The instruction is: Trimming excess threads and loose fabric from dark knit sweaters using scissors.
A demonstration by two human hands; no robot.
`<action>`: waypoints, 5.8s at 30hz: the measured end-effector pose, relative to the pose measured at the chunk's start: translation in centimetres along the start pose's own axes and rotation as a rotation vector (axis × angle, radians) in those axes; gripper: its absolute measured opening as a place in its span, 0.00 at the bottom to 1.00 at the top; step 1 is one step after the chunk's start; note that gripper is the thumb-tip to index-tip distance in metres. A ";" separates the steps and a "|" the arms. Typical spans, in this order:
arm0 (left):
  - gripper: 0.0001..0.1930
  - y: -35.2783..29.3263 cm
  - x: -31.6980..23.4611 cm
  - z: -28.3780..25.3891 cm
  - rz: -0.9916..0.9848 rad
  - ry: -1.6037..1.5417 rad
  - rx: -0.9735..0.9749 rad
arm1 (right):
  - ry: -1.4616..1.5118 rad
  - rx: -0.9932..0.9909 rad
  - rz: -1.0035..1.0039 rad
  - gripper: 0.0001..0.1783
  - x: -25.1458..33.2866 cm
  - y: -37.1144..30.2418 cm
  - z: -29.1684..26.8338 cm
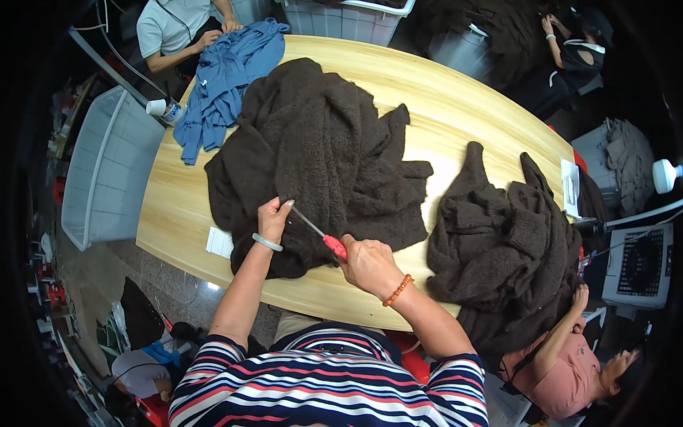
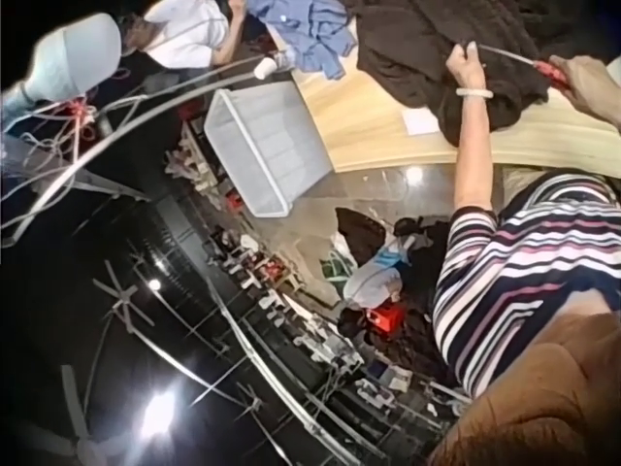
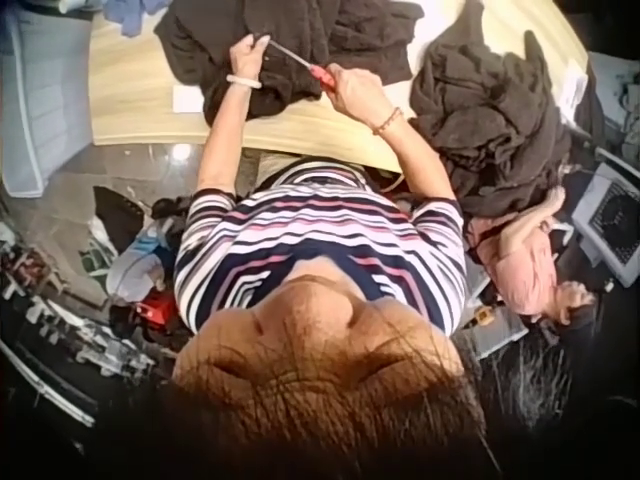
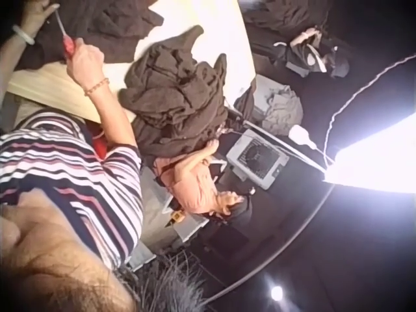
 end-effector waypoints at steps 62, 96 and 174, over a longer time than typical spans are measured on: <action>0.06 1.7 5.2 -1.7 -0.075 0.008 -0.110 | -0.101 0.224 -0.122 0.16 1.4 1.8 0.8; 0.13 1.0 -0.6 -0.4 0.024 0.061 -0.105 | 0.037 0.082 -0.081 0.20 1.5 0.5 -2.5; 0.10 -19.3 -12.7 16.0 0.555 0.004 0.771 | 0.448 -0.479 -0.049 0.30 -8.3 -6.8 -4.5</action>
Point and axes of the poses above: each hand's wrist, its own y-axis towards the middle knuckle, its own z-axis out of the palm, x = y × z, the point moved 1 cm from there along y, towards the middle knuckle, and after that the axes turned 14 degrees about -z, right-handed, at the moved point
